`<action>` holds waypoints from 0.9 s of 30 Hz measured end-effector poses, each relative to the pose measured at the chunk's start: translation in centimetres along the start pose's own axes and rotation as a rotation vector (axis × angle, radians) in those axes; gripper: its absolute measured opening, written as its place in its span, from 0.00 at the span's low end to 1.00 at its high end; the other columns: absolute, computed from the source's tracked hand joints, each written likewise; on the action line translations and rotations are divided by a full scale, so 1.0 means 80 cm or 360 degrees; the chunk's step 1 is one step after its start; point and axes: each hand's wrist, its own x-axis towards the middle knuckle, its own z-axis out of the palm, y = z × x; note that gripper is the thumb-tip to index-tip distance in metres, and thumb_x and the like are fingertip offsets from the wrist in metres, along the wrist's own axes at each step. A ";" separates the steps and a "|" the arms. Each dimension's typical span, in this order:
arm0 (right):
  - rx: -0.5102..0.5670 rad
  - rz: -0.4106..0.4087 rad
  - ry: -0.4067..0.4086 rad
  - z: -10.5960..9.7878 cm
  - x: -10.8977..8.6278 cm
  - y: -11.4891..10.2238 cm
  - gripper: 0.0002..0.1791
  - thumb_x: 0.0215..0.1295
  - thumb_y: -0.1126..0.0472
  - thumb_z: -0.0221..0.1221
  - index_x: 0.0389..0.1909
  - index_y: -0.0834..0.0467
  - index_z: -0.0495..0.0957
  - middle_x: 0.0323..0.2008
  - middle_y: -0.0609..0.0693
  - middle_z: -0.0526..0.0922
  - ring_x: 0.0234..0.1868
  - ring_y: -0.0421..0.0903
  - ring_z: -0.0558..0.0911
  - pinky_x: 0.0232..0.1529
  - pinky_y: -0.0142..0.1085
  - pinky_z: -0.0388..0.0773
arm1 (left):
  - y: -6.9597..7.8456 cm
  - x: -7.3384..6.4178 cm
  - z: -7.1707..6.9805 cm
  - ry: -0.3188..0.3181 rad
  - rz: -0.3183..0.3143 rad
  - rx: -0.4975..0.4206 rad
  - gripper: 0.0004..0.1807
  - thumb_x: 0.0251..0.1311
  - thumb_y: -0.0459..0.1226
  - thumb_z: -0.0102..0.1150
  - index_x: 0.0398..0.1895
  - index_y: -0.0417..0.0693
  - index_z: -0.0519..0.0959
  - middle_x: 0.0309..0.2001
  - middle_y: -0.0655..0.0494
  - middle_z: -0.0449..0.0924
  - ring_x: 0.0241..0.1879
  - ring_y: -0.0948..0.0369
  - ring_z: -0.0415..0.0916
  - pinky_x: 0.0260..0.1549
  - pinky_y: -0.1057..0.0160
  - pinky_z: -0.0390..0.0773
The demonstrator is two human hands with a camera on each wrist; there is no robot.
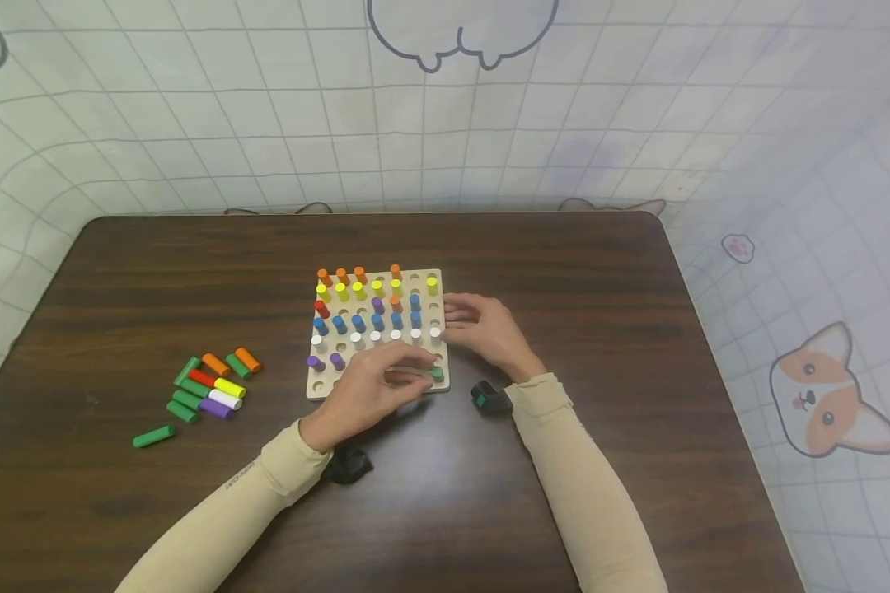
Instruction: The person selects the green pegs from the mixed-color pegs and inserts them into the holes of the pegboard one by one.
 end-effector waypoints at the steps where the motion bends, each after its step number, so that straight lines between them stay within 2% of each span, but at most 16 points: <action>1: -0.0003 -0.0001 -0.0001 0.000 0.000 0.000 0.34 0.64 0.60 0.69 0.72 0.56 0.73 0.64 0.57 0.81 0.62 0.53 0.82 0.63 0.44 0.83 | 0.000 -0.001 -0.001 0.0007 0.0003 -0.0001 0.16 0.64 0.32 0.70 0.54 0.42 0.83 0.50 0.50 0.87 0.47 0.58 0.90 0.48 0.68 0.88; 7: -0.0015 0.0004 0.0002 0.000 0.000 -0.001 0.34 0.64 0.60 0.70 0.71 0.56 0.73 0.64 0.56 0.81 0.63 0.53 0.82 0.63 0.45 0.83 | -0.003 -0.005 -0.005 0.0035 0.0015 -0.0001 0.16 0.63 0.32 0.71 0.53 0.42 0.83 0.49 0.50 0.87 0.44 0.59 0.89 0.47 0.68 0.88; 11: -0.0022 0.0012 0.0001 0.000 0.001 0.000 0.34 0.63 0.60 0.70 0.71 0.56 0.73 0.65 0.56 0.80 0.63 0.53 0.83 0.64 0.45 0.83 | -0.004 -0.008 -0.009 0.0022 -0.0005 -0.0012 0.16 0.63 0.32 0.70 0.54 0.42 0.83 0.46 0.51 0.87 0.43 0.60 0.88 0.47 0.68 0.88; 16: -0.0027 0.0016 0.0007 0.001 0.003 0.000 0.34 0.63 0.60 0.70 0.71 0.56 0.73 0.64 0.56 0.81 0.62 0.53 0.83 0.64 0.44 0.83 | -0.006 -0.012 -0.016 0.0008 -0.0018 -0.0028 0.17 0.63 0.33 0.70 0.55 0.41 0.83 0.48 0.49 0.88 0.44 0.60 0.89 0.47 0.66 0.89; 22: -0.0014 0.0016 0.0006 0.001 0.002 -0.001 0.34 0.63 0.61 0.70 0.71 0.56 0.73 0.63 0.56 0.81 0.62 0.52 0.83 0.57 0.32 0.85 | -0.008 -0.018 -0.025 0.0030 -0.0029 -0.0026 0.16 0.64 0.34 0.70 0.54 0.40 0.83 0.50 0.48 0.88 0.43 0.60 0.89 0.46 0.60 0.90; 27: -0.0012 -0.0001 0.0002 0.000 -0.001 -0.002 0.34 0.63 0.61 0.69 0.71 0.54 0.73 0.63 0.56 0.82 0.62 0.52 0.82 0.52 0.25 0.82 | -0.011 -0.024 -0.033 0.0049 -0.0024 -0.0019 0.16 0.62 0.32 0.71 0.53 0.40 0.83 0.46 0.49 0.88 0.42 0.60 0.88 0.46 0.61 0.90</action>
